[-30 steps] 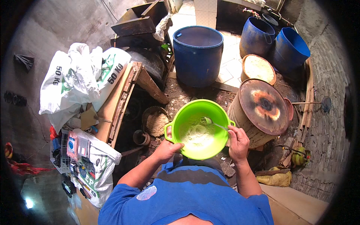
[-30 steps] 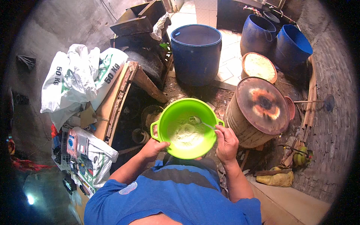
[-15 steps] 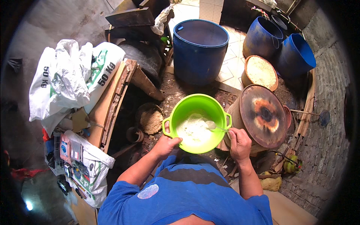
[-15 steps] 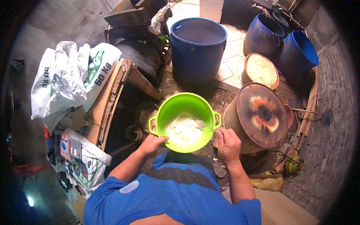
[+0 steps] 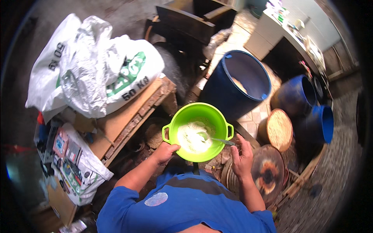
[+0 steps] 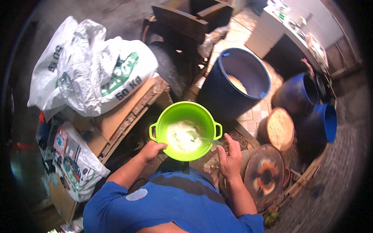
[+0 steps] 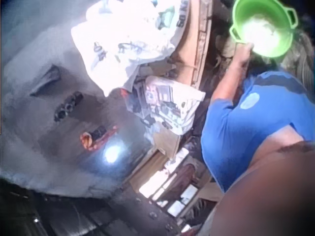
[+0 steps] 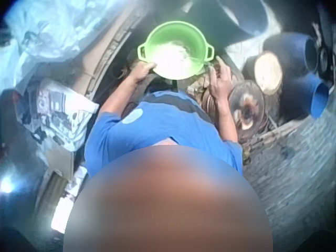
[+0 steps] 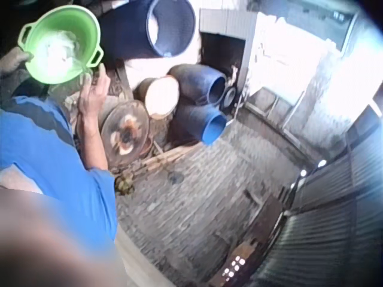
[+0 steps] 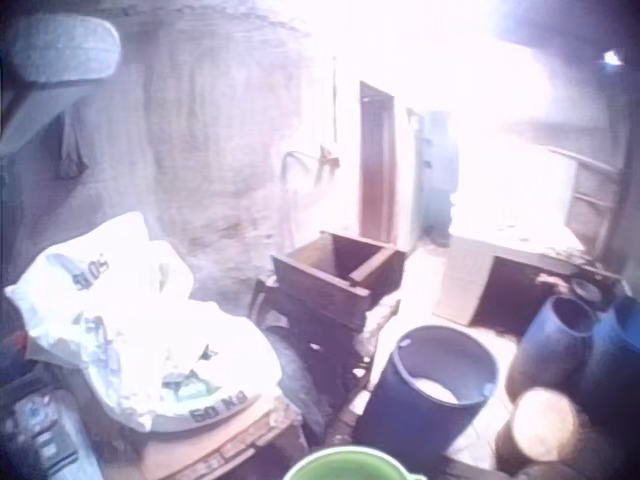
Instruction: The person scoops grain from a plastic bag into a green bowl using a metal spoon. They then carry the bowl to a counter and place it down, and later lift a large blue bucket filled with grain.
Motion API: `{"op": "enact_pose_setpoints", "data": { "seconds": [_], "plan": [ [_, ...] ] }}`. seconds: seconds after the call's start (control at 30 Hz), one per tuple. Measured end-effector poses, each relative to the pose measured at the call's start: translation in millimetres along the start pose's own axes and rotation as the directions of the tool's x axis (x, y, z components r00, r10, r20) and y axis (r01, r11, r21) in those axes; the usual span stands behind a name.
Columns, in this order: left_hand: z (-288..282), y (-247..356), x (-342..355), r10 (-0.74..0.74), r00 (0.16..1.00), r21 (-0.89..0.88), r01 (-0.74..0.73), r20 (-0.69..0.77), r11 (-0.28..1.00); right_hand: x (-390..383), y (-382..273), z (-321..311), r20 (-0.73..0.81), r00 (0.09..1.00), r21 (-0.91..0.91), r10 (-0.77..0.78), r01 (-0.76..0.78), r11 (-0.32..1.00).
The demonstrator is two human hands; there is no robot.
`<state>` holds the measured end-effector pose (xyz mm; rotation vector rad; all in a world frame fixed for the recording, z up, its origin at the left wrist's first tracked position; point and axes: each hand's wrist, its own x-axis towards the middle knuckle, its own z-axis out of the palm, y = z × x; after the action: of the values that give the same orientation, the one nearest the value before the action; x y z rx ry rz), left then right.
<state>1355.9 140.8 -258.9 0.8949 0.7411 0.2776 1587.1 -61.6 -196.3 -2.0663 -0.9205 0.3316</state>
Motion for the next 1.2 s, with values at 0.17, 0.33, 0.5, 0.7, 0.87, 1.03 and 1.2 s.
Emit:
{"op": "enact_pose_setpoints", "data": {
  "seconds": [0.17, 0.33, 0.5, 0.7, 0.87, 1.03, 1.2],
  "plan": [
    [-72.8, 8.2, -13.6, -0.008, 0.966, -0.056, -0.007, -0.259, 0.998, 43.7, 17.6, 46.6, 0.206, 0.979, 0.042, -0.007, -0.002, 0.999],
    [-135.1, -5.0, -55.8, 0.010, 0.858, -0.159, -0.106, -0.514, 0.981, 59.4, 37.9, 90.2, 0.440, 0.898, -0.008, -0.014, 0.020, 1.000],
    [-163.6, -24.6, -88.6, 0.024, 0.776, -0.277, -0.255, -0.631, 0.926, 67.9, 50.8, 114.1, 0.544, 0.839, -0.074, 0.023, 0.020, 0.997],
    [-159.8, -25.1, -96.3, 0.016, 0.740, -0.391, -0.374, -0.672, 0.841, 78.4, 50.4, 118.9, 0.602, 0.797, -0.126, 0.051, 0.031, 0.992],
    [-142.6, -13.1, -76.6, 0.073, 0.770, -0.317, -0.344, -0.634, 0.884, 85.7, 46.1, 117.2, 0.610, 0.790, -0.131, 0.054, 0.033, 0.991],
    [-108.2, 1.6, -33.7, 0.093, 0.849, -0.238, -0.249, -0.520, 0.939, 85.3, 41.2, 93.3, 0.587, 0.806, -0.066, 0.067, -0.035, 0.997],
    [-63.2, 20.6, 18.6, -0.212, 0.899, -0.150, 0.166, -0.384, 0.975, 79.8, 46.2, 50.6, 0.693, 0.702, 0.153, 0.162, -0.363, 0.919]
  ]
}}
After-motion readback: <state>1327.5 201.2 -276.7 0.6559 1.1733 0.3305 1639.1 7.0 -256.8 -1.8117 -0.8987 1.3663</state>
